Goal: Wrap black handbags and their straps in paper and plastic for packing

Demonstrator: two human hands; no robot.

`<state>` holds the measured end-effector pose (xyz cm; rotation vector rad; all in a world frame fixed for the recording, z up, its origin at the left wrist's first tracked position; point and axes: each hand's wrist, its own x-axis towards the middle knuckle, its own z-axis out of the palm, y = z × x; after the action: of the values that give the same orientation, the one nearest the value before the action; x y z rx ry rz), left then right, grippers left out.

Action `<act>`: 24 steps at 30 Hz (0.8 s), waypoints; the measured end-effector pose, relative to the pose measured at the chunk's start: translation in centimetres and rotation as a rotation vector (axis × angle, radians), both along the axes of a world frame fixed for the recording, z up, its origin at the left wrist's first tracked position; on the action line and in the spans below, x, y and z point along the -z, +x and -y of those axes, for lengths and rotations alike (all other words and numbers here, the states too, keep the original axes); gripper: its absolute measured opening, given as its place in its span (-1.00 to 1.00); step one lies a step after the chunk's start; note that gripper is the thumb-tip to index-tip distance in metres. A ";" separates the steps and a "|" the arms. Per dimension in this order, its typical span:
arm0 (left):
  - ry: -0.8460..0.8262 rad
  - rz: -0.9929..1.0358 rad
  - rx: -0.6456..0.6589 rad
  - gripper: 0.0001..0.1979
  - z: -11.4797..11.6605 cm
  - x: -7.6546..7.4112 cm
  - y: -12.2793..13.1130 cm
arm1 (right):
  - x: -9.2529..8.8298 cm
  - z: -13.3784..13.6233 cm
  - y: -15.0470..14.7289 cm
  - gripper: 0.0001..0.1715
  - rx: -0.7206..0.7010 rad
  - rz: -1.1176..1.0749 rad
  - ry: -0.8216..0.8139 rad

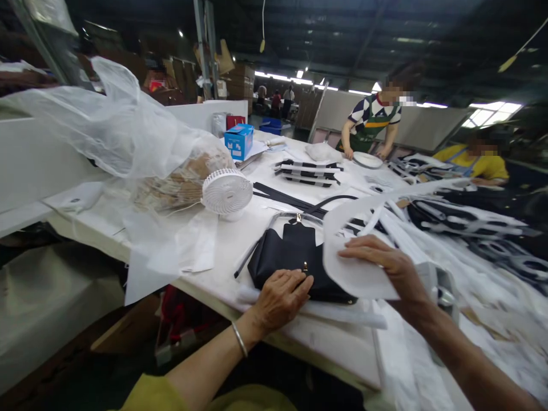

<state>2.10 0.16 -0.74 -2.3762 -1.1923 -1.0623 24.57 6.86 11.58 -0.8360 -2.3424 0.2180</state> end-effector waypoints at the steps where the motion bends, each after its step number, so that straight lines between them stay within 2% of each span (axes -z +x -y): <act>1: 0.013 0.009 -0.001 -0.76 0.0 0.1 -0.1 | 0.1 -0.7 -0.9 -0.81 -0.055 0.029 0.008; 5: 0.062 0.029 0.008 -0.85 0.1 0.7 -0.3 | 1.8 -3.6 -2.7 -0.72 -0.211 0.115 0.036; 9: 0.004 0.028 0.009 -0.79 0.3 1.0 -0.4 | 3.8 -5.2 -0.3 -0.72 -0.201 0.141 -0.010; 12: -0.033 0.019 0.020 -0.78 0.3 0.9 -0.4 | 4.6 -5.7 2.1 -0.77 -0.187 0.159 -0.122; 15: -0.046 0.015 0.020 -0.75 0.3 1.1 -0.4 | 4.5 -6.6 3.8 -0.74 -0.184 0.225 -0.354; 17: -0.044 0.012 0.015 -0.71 0.3 1.1 -0.5 | 3.7 -7.5 4.1 -0.68 -0.175 0.276 -0.568; 20: -0.033 -0.002 0.018 -0.67 0.3 1.1 -0.5 | 0.7 -9.1 3.0 -0.60 -0.149 0.391 -0.857; 22: -0.025 -0.005 0.013 -0.67 0.3 1.0 -0.5 | -1.9 -9.8 1.2 -0.57 -0.115 0.542 -0.966; 24: -0.024 -0.002 0.012 -0.68 0.3 0.8 -0.5 | -4.2 -9.8 -0.9 -0.39 -0.075 0.706 -0.978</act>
<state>1.63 -0.10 -1.59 -2.4041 -1.1984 -1.0554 23.64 16.69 15.73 -1.4401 -2.8949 1.3687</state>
